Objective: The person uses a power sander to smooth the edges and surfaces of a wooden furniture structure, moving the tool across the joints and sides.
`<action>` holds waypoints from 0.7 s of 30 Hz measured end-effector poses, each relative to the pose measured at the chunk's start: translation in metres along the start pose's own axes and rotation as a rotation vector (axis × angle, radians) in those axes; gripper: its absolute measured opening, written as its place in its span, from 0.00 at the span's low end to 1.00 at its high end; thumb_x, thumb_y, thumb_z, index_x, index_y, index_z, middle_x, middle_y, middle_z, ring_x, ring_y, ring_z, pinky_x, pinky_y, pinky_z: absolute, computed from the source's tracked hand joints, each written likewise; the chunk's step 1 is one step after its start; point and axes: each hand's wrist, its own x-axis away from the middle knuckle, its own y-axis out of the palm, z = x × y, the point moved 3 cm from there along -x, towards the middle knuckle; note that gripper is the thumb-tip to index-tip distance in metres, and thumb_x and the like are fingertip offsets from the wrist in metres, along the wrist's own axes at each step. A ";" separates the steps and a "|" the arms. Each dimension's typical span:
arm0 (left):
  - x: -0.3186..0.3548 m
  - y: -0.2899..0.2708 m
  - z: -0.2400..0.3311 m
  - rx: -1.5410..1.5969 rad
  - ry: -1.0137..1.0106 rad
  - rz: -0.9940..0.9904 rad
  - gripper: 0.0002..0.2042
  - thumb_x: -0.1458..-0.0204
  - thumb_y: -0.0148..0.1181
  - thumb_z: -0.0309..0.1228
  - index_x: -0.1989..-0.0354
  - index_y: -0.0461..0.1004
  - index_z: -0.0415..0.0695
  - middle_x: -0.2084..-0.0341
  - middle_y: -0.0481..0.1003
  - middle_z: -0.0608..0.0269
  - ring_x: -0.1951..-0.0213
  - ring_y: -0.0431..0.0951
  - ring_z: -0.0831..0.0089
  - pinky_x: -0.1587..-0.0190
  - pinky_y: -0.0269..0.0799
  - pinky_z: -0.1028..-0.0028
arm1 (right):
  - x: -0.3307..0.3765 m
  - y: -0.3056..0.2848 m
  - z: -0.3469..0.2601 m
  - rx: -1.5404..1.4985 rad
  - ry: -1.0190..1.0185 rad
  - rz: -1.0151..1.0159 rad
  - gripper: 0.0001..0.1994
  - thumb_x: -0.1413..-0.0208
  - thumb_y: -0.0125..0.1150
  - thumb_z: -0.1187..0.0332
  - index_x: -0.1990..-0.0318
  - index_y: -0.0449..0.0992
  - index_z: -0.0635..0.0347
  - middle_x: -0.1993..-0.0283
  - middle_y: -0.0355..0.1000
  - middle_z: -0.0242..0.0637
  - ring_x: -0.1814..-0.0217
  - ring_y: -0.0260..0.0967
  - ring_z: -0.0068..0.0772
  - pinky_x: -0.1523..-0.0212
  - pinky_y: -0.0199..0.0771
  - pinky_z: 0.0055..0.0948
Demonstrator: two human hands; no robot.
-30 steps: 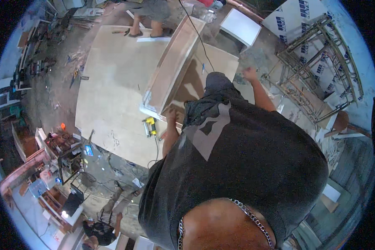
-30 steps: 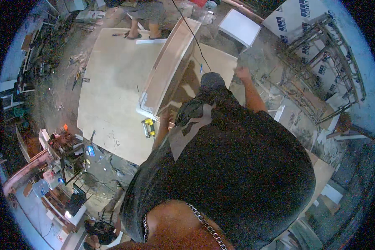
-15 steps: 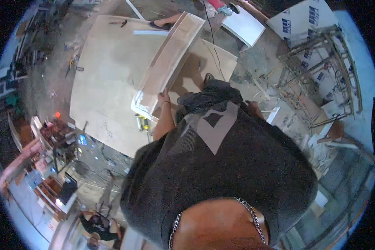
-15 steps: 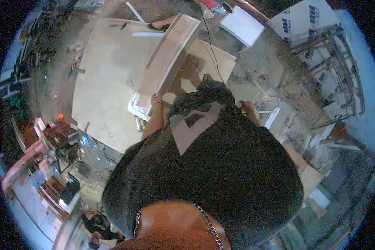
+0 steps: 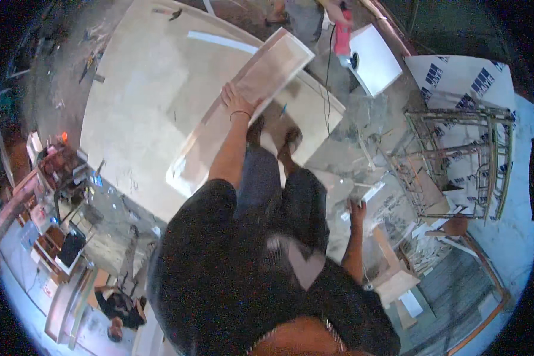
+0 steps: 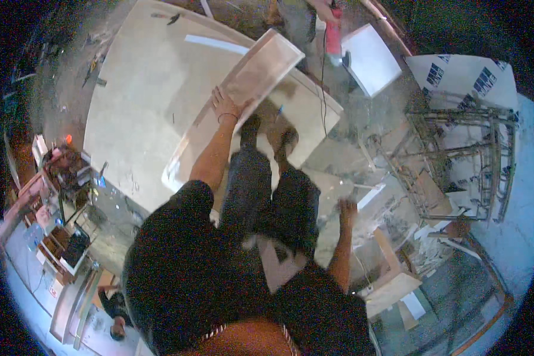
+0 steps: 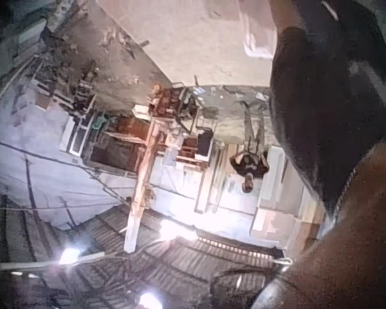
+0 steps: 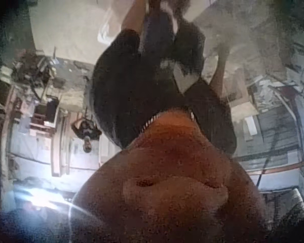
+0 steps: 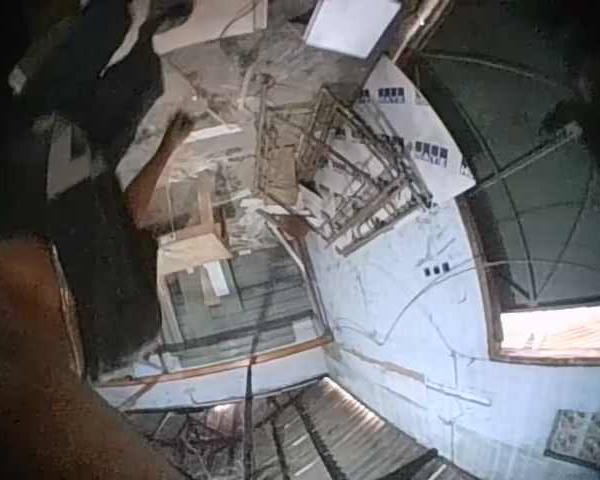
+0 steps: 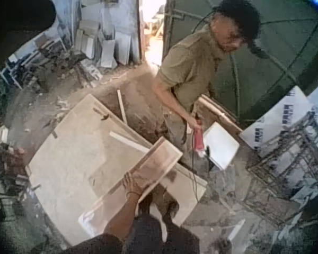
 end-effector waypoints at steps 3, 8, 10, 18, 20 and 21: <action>-0.066 0.025 0.039 0.092 0.062 0.044 0.63 0.68 0.59 0.71 0.31 0.40 0.37 0.30 0.37 0.48 0.29 0.30 0.53 0.33 0.23 0.43 | 0.041 0.024 0.013 -0.194 0.424 0.221 0.15 0.43 0.60 0.64 0.55 0.66 0.61 0.61 0.76 0.51 0.65 0.78 0.41 0.70 0.80 0.33; -0.065 0.051 0.048 0.060 0.168 0.132 0.68 0.74 0.62 0.72 0.31 0.36 0.37 0.31 0.36 0.40 0.29 0.30 0.48 0.35 0.22 0.38 | -0.024 0.153 0.004 0.001 0.242 0.016 0.10 0.42 0.57 0.66 0.57 0.68 0.60 0.61 0.73 0.41 0.60 0.74 0.34 0.62 0.76 0.30; -0.059 0.047 0.045 0.054 0.228 0.075 0.69 0.75 0.63 0.72 0.31 0.35 0.37 0.31 0.35 0.38 0.29 0.28 0.47 0.36 0.20 0.36 | -0.066 0.221 -0.004 -0.095 0.244 -0.068 0.10 0.44 0.59 0.68 0.57 0.69 0.60 0.61 0.71 0.34 0.57 0.70 0.30 0.55 0.72 0.28; -0.068 0.037 0.032 0.016 0.286 -0.053 0.72 0.81 0.66 0.71 0.30 0.34 0.39 0.31 0.33 0.39 0.29 0.30 0.46 0.37 0.25 0.36 | -0.213 0.421 -0.118 -0.112 -0.081 0.031 0.25 0.50 0.68 0.60 0.50 0.67 0.66 0.51 0.71 0.48 0.48 0.70 0.37 0.51 0.71 0.30; -0.068 0.039 0.029 0.054 0.324 -0.011 0.72 0.82 0.67 0.70 0.30 0.34 0.40 0.31 0.32 0.40 0.29 0.30 0.46 0.37 0.25 0.36 | -0.233 0.431 -0.138 0.115 -0.171 0.105 0.24 0.50 0.69 0.61 0.50 0.69 0.65 0.53 0.73 0.48 0.50 0.72 0.38 0.53 0.73 0.31; -0.068 0.041 0.027 0.033 0.312 -0.049 0.73 0.83 0.67 0.70 0.30 0.34 0.40 0.31 0.32 0.40 0.29 0.30 0.46 0.37 0.26 0.36 | -0.239 0.432 -0.143 0.219 -0.248 0.137 0.24 0.50 0.69 0.61 0.50 0.70 0.65 0.54 0.74 0.48 0.51 0.73 0.38 0.54 0.73 0.31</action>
